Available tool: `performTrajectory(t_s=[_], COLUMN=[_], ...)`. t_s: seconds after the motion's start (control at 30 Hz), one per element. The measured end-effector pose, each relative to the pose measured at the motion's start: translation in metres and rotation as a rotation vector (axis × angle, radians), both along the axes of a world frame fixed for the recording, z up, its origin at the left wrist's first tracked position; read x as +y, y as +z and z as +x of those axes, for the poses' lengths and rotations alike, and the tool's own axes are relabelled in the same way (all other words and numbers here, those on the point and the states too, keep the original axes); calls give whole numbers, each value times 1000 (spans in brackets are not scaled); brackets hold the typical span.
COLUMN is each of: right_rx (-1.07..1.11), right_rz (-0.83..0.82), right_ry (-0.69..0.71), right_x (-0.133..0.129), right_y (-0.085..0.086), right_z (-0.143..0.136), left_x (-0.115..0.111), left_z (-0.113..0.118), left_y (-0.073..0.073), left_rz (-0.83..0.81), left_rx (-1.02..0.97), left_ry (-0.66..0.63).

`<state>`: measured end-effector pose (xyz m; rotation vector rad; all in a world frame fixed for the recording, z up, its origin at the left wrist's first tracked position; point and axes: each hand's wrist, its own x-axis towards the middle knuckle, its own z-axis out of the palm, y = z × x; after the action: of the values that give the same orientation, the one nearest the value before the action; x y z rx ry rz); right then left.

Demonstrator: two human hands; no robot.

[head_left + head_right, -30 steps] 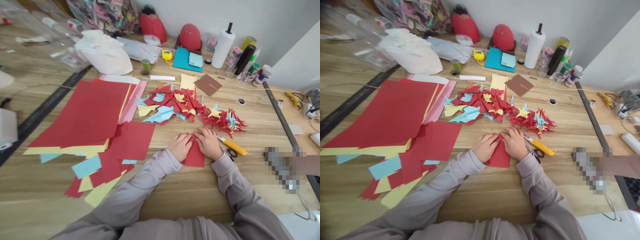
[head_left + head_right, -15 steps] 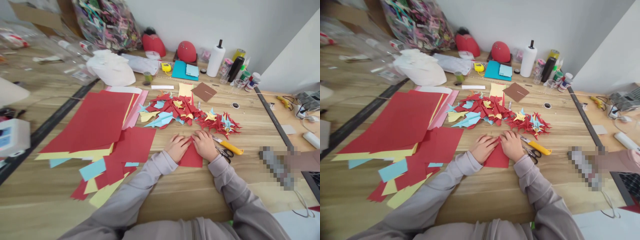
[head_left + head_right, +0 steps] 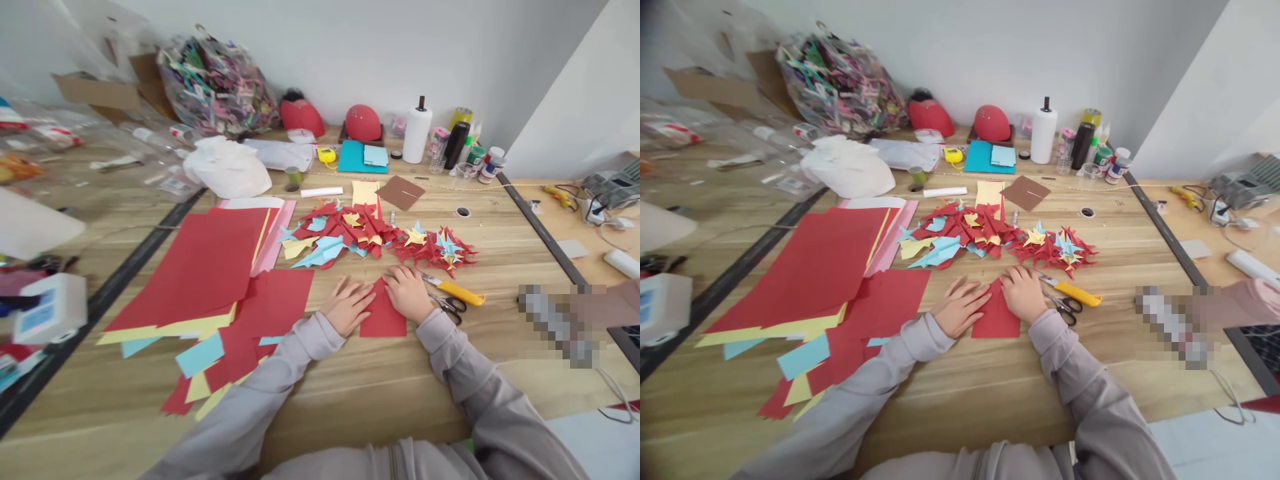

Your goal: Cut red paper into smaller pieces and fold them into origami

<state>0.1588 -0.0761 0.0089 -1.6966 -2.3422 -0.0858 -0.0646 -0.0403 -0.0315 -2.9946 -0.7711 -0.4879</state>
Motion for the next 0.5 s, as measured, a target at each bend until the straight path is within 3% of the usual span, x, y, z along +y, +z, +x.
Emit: performTrajectory(t_s=[0.27,0.5], right_rx=[22,52], right_rz=[-21,-42], right_ry=[22,30], right_x=[-1,-1], right_y=[-1,-2], right_z=[2,4], left_x=[-16,3], left_z=[-2,20], left_y=[5,16], left_rz=[43,94], left_rx=[-99,-96], left_ry=[24,63])
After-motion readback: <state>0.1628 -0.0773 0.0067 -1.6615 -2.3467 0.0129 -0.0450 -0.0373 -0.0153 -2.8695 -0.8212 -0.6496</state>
